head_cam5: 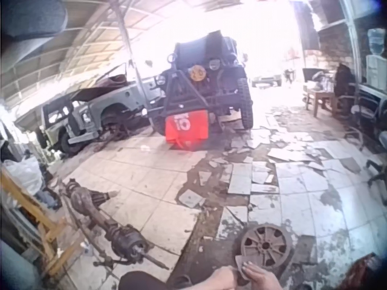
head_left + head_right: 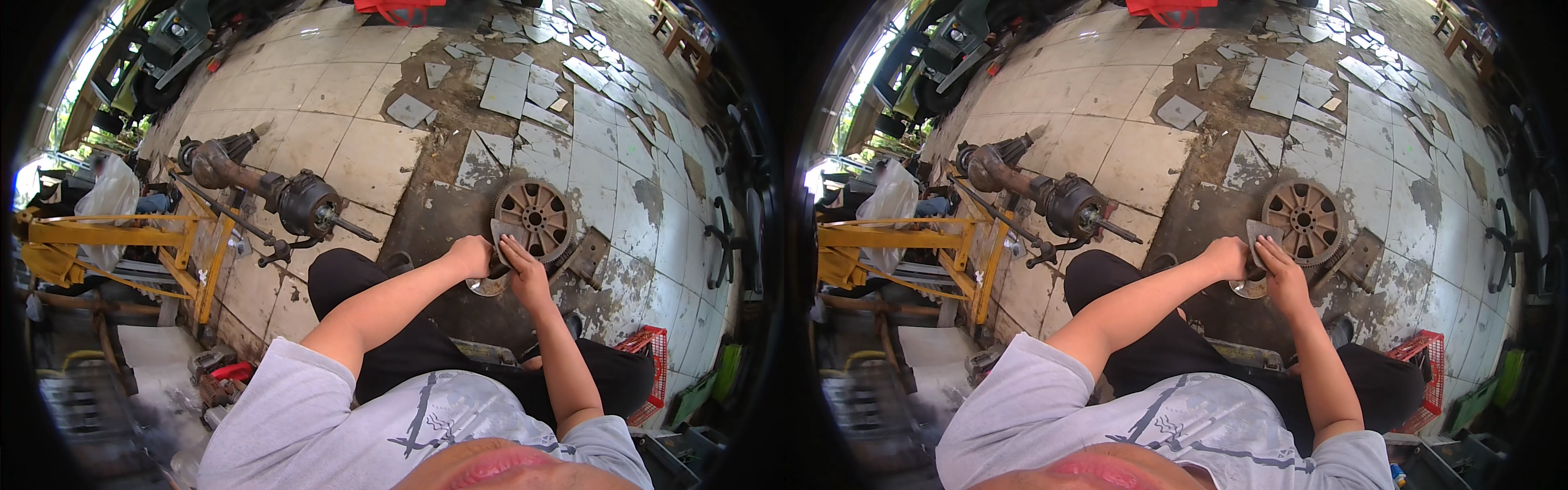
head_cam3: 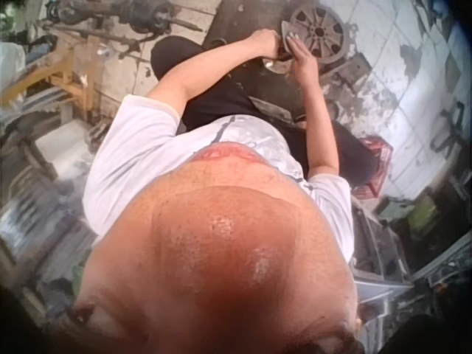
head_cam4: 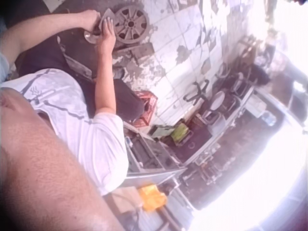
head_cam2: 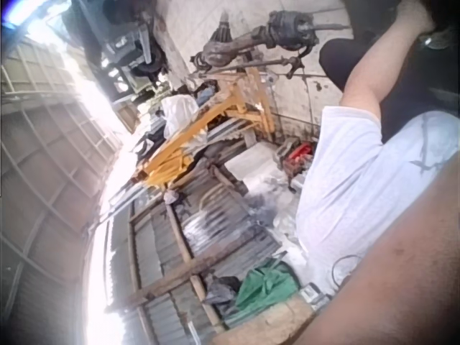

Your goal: The person sits on the floor and scrubs a metal plate with a sanding block, repeatedly flipping it to clean both sides. The person also handles a circular metal component nearby.

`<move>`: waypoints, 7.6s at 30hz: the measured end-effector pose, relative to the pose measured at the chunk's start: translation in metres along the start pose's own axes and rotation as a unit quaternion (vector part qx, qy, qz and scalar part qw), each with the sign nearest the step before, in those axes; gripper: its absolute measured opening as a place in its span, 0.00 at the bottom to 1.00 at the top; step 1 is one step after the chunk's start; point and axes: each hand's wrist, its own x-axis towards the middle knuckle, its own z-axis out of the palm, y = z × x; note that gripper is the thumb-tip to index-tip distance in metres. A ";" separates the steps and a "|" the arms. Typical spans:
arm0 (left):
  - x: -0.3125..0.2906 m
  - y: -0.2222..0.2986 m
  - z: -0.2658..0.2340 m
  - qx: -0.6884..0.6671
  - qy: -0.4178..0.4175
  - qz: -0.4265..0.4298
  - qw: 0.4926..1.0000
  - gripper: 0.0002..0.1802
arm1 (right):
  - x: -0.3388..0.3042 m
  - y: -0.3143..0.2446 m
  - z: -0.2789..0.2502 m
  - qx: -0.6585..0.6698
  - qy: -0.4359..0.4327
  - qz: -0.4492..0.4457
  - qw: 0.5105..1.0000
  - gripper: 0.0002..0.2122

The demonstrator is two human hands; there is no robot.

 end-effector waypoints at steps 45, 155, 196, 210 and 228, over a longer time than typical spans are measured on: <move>0.005 0.001 0.002 -0.011 0.001 0.021 1.000 0.14 | -0.007 0.028 0.003 0.002 0.034 0.095 0.995 0.31; 0.001 0.006 -0.001 0.008 -0.001 0.029 1.000 0.15 | 0.001 0.017 -0.007 -0.006 0.035 0.068 0.997 0.31; 0.004 0.004 0.003 0.006 0.002 0.025 1.000 0.14 | 0.002 0.011 -0.014 -0.002 0.054 0.062 0.997 0.30; 0.001 0.009 -0.006 0.004 -0.038 0.004 0.999 0.15 | -0.002 0.023 -0.007 0.032 0.069 0.107 0.991 0.33; 0.004 0.003 0.002 0.000 0.011 0.032 0.999 0.13 | -0.001 0.019 -0.007 0.011 0.025 0.094 0.995 0.28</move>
